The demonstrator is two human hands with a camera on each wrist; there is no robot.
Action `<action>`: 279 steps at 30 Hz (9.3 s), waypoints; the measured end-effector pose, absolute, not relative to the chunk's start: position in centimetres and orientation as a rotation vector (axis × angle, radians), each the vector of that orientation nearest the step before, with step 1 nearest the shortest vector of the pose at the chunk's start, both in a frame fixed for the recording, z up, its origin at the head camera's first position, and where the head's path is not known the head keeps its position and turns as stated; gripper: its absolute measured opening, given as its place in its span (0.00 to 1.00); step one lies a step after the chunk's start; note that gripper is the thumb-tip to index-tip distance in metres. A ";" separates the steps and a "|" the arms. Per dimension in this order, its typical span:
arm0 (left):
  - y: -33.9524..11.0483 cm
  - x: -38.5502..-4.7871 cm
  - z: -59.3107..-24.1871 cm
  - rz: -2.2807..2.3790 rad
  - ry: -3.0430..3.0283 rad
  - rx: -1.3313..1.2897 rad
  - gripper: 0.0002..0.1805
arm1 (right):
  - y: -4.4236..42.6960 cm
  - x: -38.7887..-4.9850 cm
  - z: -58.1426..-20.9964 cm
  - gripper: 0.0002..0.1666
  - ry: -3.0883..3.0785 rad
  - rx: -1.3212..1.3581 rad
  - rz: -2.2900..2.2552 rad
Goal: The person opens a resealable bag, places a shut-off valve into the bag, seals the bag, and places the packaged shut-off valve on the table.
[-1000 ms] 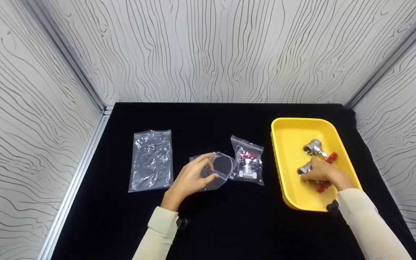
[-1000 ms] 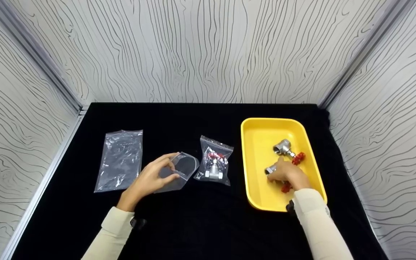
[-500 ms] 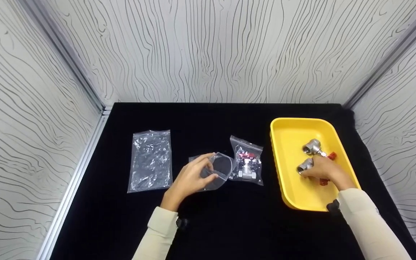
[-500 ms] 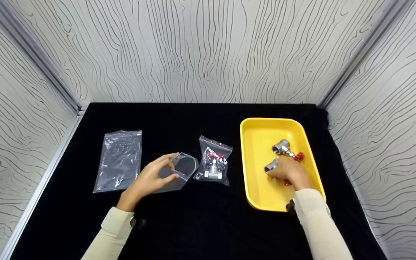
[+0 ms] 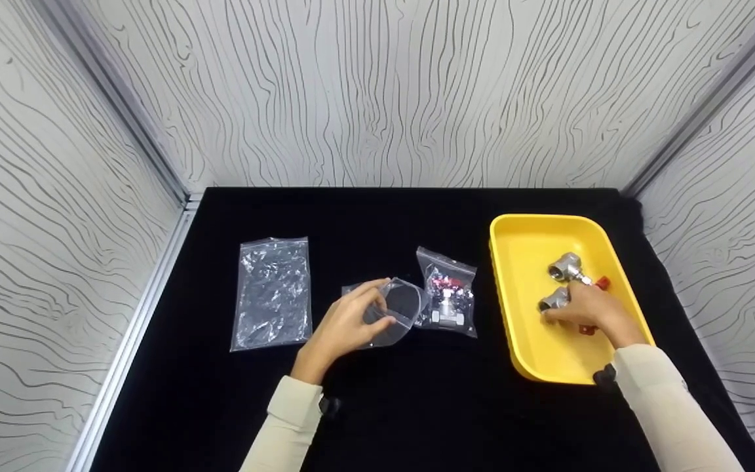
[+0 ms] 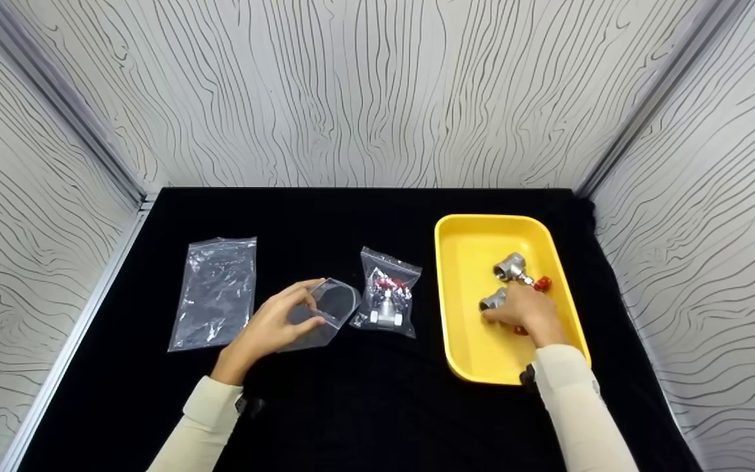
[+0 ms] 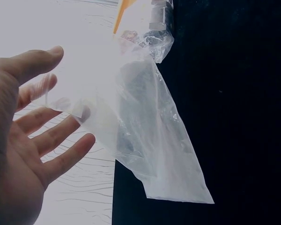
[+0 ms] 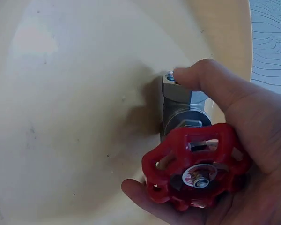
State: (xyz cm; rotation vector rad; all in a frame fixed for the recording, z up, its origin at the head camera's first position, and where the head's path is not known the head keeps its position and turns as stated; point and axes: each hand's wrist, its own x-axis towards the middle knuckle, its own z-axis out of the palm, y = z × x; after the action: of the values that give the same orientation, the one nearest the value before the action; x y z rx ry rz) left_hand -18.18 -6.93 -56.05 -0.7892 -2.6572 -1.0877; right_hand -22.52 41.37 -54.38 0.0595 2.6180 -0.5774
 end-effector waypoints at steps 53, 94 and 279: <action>-6.8 -18.2 -55.9 -1.098 -2.682 -0.784 0.12 | 39.0 -22.0 -51.0 0.38 2.883 -0.097 -0.468; -6.6 -18.3 -55.9 -1.082 -2.701 -0.788 0.13 | 33.8 -20.7 -47.8 0.35 3.005 -0.306 -0.474; -4.1 -17.1 -57.6 -0.947 -2.768 -1.027 0.09 | 18.8 -21.2 -53.1 0.22 2.477 -0.659 -0.792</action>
State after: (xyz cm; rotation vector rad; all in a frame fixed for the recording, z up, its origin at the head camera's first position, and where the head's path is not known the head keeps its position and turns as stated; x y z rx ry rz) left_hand -17.08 -4.05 -57.56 -1.0269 -2.7677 -0.9466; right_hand -21.16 18.82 -53.14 -0.6587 2.4767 -0.7920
